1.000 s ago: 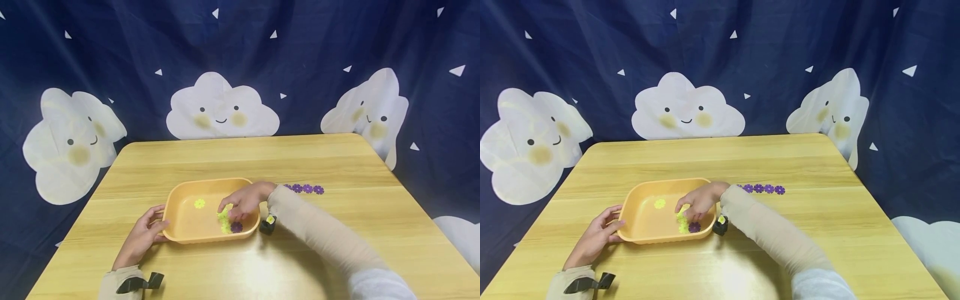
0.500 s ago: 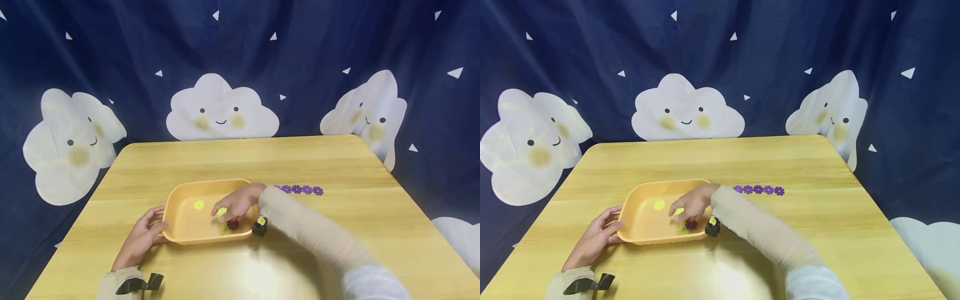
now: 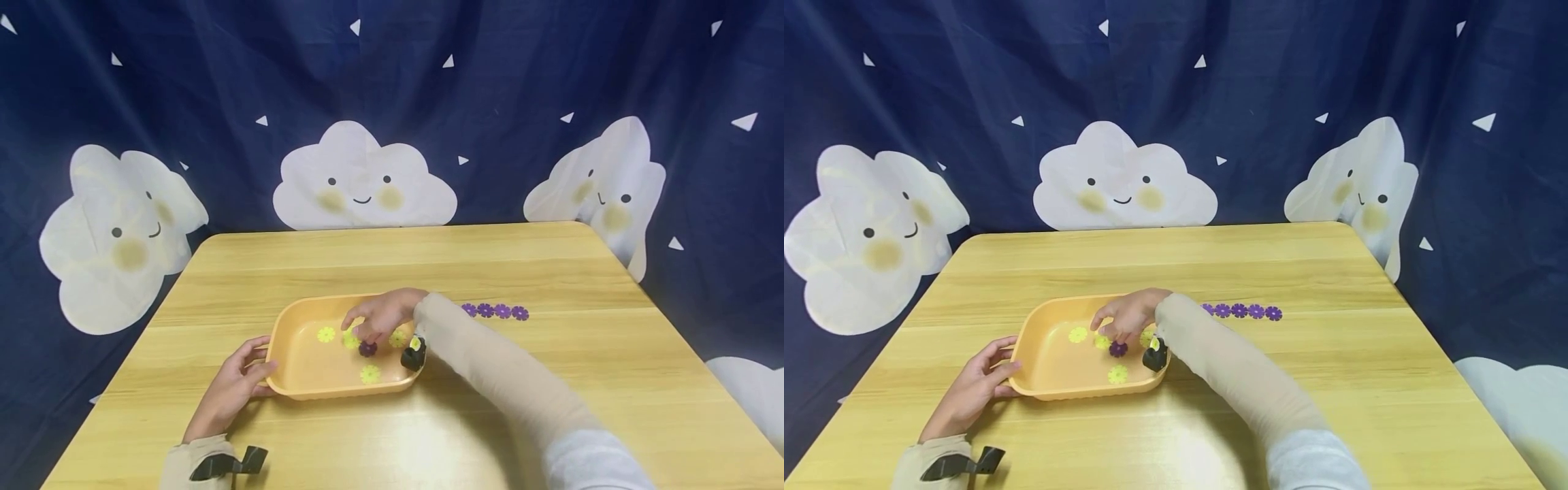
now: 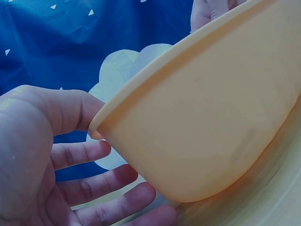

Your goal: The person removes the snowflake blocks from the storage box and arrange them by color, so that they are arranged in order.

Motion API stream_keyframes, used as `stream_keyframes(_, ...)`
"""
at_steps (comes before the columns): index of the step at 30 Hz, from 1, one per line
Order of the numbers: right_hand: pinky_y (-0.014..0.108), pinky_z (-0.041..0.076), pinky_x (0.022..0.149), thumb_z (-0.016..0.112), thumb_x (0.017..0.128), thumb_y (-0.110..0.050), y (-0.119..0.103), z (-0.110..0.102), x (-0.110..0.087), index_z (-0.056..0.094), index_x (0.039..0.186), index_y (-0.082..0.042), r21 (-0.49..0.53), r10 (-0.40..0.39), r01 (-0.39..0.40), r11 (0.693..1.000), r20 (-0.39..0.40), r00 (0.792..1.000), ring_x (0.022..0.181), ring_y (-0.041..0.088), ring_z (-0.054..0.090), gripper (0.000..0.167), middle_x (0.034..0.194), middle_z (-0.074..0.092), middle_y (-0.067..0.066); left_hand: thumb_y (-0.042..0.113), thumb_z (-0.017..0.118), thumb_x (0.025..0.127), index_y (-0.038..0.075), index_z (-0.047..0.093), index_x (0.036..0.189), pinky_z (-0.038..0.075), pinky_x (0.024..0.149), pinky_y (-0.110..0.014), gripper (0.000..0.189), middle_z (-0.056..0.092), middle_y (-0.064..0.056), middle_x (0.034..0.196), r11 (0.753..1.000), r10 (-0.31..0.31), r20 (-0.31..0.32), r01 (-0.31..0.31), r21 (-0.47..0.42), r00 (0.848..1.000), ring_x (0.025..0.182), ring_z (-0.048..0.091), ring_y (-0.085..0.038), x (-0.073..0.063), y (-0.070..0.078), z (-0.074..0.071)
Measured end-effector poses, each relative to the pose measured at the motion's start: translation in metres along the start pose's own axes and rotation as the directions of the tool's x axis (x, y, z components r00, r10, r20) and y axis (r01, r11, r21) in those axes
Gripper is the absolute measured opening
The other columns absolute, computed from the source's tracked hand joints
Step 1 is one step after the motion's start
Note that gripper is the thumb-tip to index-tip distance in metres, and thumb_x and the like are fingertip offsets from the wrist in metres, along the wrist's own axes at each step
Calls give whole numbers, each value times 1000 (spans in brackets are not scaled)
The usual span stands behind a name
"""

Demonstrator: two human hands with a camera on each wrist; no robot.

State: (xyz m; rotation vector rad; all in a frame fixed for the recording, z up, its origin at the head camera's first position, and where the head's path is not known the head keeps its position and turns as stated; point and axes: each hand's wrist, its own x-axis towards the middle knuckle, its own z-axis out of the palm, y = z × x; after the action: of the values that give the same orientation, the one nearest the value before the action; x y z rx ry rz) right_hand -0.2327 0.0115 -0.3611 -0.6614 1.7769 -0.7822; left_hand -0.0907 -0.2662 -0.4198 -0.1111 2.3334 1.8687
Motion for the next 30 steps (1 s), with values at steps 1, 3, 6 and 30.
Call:
stream_keyframes(1,39,47,101,47,103,-14,1,-1,2,38,146,-12,18,-4,4,1000,-3,1000,129,36,45,44,149,34,17,15,59,97,2,35,144,60,72,-40,54,44,-26,128,1000,0,1,0,0,1000,95,61,-24,0,0,0)
stream_keyframes(3,40,46,102,47,103,-13,3,-4,5,37,146,-11,34,-12,12,999,-9,1000,130,37,44,45,151,32,18,15,59,97,2,35,144,60,72,-40,54,44,-26,129,1000,-4,2,4,4,1000,95,61,-25,0,0,0)
stream_keyframes(6,39,45,103,47,102,-11,4,-6,9,37,146,-10,51,-32,33,998,-25,999,130,37,44,45,150,33,20,16,60,97,3,34,144,60,72,-39,55,44,-25,130,1000,-12,-1,12,9,1000,95,61,-24,0,1,0)
stream_keyframes(30,25,49,90,72,85,-2,9,-7,21,65,119,-14,-546,-180,25,837,-231,956,102,12,60,37,104,68,-2,16,59,98,1,34,144,60,73,-40,55,43,-26,130,1000,1,15,-1,1,1000,96,61,-25,1,0,1)
